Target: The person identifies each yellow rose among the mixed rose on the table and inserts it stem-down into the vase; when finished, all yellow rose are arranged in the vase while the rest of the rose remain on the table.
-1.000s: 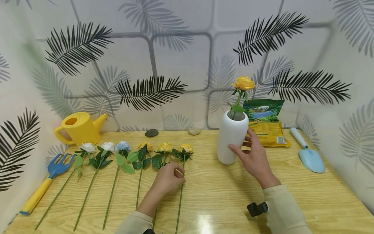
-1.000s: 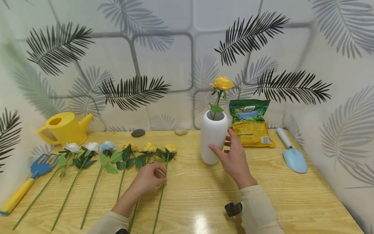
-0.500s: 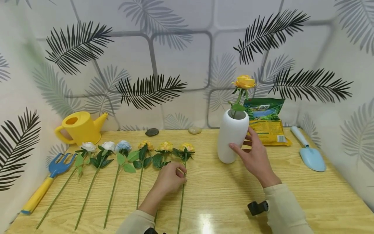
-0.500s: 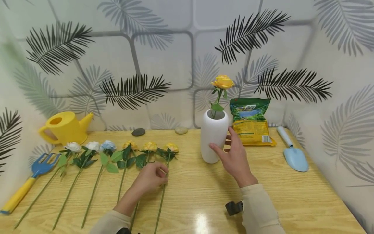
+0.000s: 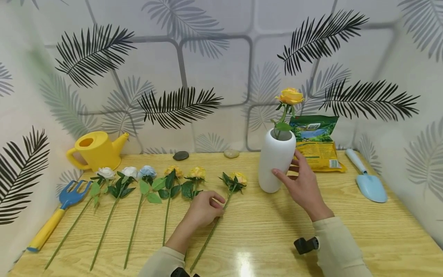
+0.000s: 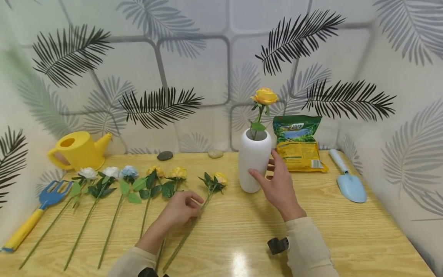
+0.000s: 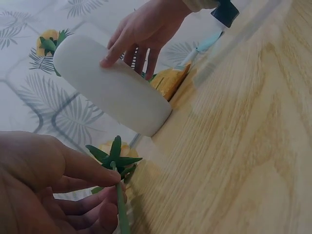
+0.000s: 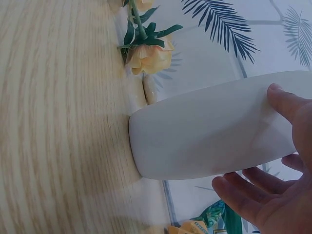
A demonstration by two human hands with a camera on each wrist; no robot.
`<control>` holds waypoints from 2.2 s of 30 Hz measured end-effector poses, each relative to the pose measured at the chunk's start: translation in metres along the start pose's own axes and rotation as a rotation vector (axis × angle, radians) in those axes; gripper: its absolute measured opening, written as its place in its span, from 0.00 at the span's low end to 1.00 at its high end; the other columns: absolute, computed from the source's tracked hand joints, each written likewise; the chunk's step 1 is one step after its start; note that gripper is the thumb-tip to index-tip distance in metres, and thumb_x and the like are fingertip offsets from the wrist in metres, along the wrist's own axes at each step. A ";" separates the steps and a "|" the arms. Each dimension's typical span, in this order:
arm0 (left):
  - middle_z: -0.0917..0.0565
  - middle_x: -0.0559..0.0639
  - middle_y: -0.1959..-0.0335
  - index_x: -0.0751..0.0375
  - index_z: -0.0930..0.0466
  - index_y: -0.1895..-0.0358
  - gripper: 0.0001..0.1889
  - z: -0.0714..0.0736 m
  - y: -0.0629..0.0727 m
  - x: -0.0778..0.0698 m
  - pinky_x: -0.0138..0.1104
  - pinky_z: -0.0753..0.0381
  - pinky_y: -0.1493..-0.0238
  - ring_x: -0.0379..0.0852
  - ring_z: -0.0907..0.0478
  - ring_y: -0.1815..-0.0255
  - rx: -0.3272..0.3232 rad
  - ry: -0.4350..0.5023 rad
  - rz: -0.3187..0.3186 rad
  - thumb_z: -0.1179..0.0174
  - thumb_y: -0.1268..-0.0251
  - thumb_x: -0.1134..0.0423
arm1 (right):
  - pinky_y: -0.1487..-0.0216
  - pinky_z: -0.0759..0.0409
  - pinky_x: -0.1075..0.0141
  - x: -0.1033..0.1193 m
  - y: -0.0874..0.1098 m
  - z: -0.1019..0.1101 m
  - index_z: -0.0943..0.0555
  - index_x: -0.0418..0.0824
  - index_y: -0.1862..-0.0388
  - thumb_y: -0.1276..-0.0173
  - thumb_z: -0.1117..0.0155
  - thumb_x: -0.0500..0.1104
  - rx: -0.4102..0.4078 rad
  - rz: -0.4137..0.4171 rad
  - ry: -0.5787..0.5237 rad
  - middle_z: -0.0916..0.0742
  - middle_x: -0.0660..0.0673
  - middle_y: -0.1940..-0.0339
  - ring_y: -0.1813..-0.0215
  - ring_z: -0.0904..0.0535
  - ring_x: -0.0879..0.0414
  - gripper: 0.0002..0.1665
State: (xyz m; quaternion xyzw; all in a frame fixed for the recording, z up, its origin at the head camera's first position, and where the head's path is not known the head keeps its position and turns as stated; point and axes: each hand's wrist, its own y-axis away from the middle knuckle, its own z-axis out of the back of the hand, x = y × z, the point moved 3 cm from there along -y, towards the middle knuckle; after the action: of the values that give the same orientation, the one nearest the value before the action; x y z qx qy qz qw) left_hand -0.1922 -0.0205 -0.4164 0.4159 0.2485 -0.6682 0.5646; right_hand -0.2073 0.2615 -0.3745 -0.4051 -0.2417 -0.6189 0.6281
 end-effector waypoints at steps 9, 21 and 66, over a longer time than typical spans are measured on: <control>0.15 0.54 0.68 0.62 0.15 0.58 0.08 -0.005 0.002 -0.003 0.34 0.21 0.69 0.44 0.20 0.68 0.020 0.014 -0.014 0.34 0.39 0.74 | 0.39 0.21 0.41 0.000 0.000 0.000 0.51 0.44 0.17 0.29 0.34 0.55 -0.004 0.015 0.006 0.26 0.30 0.30 0.37 0.22 0.34 0.51; 0.17 0.54 0.69 0.65 0.16 0.56 0.09 -0.007 0.003 -0.009 0.33 0.26 0.70 0.44 0.24 0.70 0.014 0.065 -0.081 0.40 0.37 0.76 | 0.39 0.21 0.41 0.000 0.000 0.001 0.51 0.44 0.17 0.29 0.34 0.54 -0.005 0.009 0.009 0.26 0.30 0.30 0.37 0.22 0.34 0.51; 0.18 0.56 0.61 0.65 0.17 0.52 0.10 0.020 -0.012 -0.125 0.32 0.20 0.68 0.41 0.24 0.70 -0.227 0.449 -0.327 0.39 0.34 0.76 | 0.38 0.22 0.42 -0.002 -0.001 0.000 0.51 0.43 0.18 0.29 0.34 0.54 -0.003 0.021 -0.008 0.26 0.30 0.30 0.36 0.23 0.35 0.51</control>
State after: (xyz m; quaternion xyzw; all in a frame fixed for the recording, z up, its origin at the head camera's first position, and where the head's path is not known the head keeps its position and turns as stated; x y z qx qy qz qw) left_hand -0.2076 0.0353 -0.3028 0.4420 0.5041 -0.6094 0.4233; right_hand -0.2086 0.2625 -0.3760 -0.4109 -0.2391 -0.6109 0.6331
